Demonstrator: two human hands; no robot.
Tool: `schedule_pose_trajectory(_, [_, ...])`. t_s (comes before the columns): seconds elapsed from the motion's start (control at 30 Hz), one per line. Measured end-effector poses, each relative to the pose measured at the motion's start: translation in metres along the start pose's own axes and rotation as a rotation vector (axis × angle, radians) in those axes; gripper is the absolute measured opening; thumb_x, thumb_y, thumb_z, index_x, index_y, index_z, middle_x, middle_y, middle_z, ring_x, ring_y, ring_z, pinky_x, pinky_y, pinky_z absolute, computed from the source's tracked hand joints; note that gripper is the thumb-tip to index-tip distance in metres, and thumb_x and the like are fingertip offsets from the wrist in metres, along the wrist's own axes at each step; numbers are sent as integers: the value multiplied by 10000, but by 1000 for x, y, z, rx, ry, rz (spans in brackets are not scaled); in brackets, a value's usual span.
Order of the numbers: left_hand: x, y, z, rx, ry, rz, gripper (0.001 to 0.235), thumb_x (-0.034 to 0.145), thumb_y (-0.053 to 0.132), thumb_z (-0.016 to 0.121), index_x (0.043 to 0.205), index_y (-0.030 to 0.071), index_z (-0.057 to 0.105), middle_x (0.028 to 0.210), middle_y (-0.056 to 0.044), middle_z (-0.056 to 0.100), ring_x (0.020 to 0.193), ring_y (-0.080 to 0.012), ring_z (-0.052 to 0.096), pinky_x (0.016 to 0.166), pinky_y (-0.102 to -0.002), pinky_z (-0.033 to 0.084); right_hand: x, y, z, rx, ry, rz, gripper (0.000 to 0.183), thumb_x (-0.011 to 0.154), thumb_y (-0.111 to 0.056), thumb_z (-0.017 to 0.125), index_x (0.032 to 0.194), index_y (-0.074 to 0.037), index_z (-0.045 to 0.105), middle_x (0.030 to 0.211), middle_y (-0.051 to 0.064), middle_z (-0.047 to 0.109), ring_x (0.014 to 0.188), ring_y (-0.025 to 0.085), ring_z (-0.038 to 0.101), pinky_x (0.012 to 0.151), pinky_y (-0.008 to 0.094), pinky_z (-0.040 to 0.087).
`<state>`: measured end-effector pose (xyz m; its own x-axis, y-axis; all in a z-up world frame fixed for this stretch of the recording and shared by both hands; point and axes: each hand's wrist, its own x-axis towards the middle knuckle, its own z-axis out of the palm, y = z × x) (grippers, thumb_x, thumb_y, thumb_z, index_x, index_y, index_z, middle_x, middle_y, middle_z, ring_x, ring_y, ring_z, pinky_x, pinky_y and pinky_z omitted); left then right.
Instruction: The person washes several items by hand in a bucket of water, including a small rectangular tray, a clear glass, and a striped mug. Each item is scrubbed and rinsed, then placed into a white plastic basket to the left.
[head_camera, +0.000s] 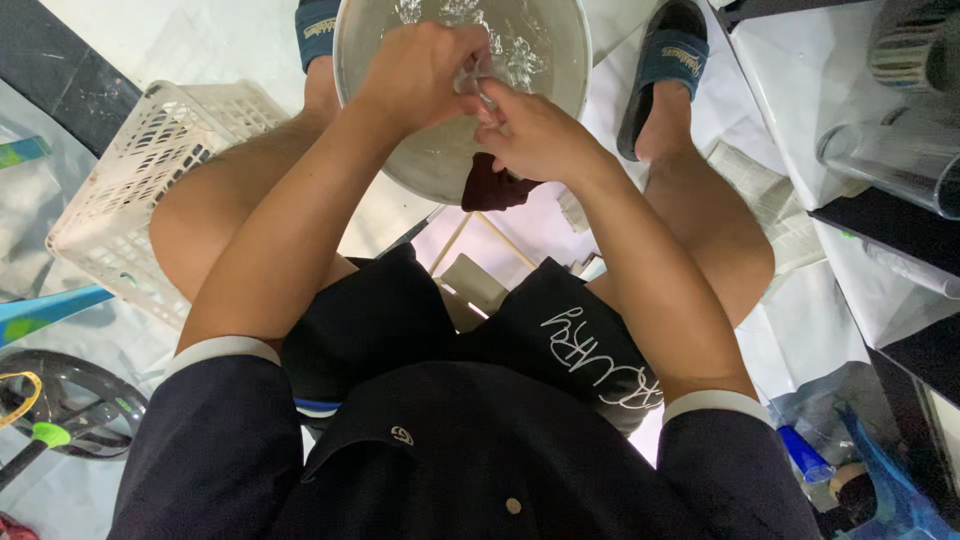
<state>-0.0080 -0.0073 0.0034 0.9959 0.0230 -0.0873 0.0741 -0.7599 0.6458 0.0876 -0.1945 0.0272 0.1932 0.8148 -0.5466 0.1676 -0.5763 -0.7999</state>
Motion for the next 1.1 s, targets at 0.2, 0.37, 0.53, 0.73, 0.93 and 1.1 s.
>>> schedule_pose_trajectory(0.2, [-3, -24, 8, 148, -68, -45, 484, 695, 343, 941, 1016, 100, 673, 897, -110, 732, 813, -375, 697, 673, -486, 513, -11, 14, -16, -111, 90, -204, 411, 939, -81, 577, 1350, -87, 582, 1088, 137, 725, 922, 300, 751, 801, 398, 575])
schedule_pose_trajectory(0.37, [-11, -43, 34, 163, -50, -169, 433, 825, 377, 885, 1053, 83, 663, 930, -182, 708, 854, -403, 686, 716, -502, 516, -17, 26, -16, -374, 259, -161, 380, 972, -114, 632, 1349, -81, 595, 1261, 186, 685, 1150, 375, 662, 955, 468, 513])
schedule_pose_trajectory(0.53, [-11, -56, 62, 336, -141, -236, 534, 859, 507, 795, 1052, 21, 688, 1013, -175, 727, 968, -366, 703, 789, -477, 538, -12, 37, -7, -369, 154, -244, 440, 927, -116, 639, 1356, -38, 580, 1327, 211, 644, 1245, 391, 594, 1034, 481, 470])
schedule_pose_trajectory(0.73, [-13, -60, 68, 479, -443, -477, 623, 903, 567, 709, 1169, 4, 695, 1144, -198, 712, 1070, -365, 694, 873, -450, 548, -10, 41, -3, -386, 130, -244, 458, 923, -126, 643, 1366, -30, 576, 1339, 230, 624, 1241, 408, 578, 1031, 491, 459])
schedule_pose_trajectory(0.93, [-12, -105, 101, 173, -628, -642, 582, 1042, 523, 495, 1192, -12, 668, 1222, -253, 661, 1162, -419, 635, 984, -506, 470, -9, 36, 0, -391, 139, -216, 453, 899, -108, 608, 1347, -43, 584, 1323, 206, 645, 1241, 399, 589, 1026, 487, 467])
schedule_pose_trajectory(1.1, [-1, -172, 144, 174, -564, -367, 373, 992, 202, 451, 1227, 28, 683, 1181, -256, 698, 1091, -439, 678, 954, -518, 518, -7, 25, -3, -377, 136, -178, 464, 894, -117, 598, 1354, -61, 582, 1322, 194, 642, 1226, 388, 598, 1015, 490, 474])
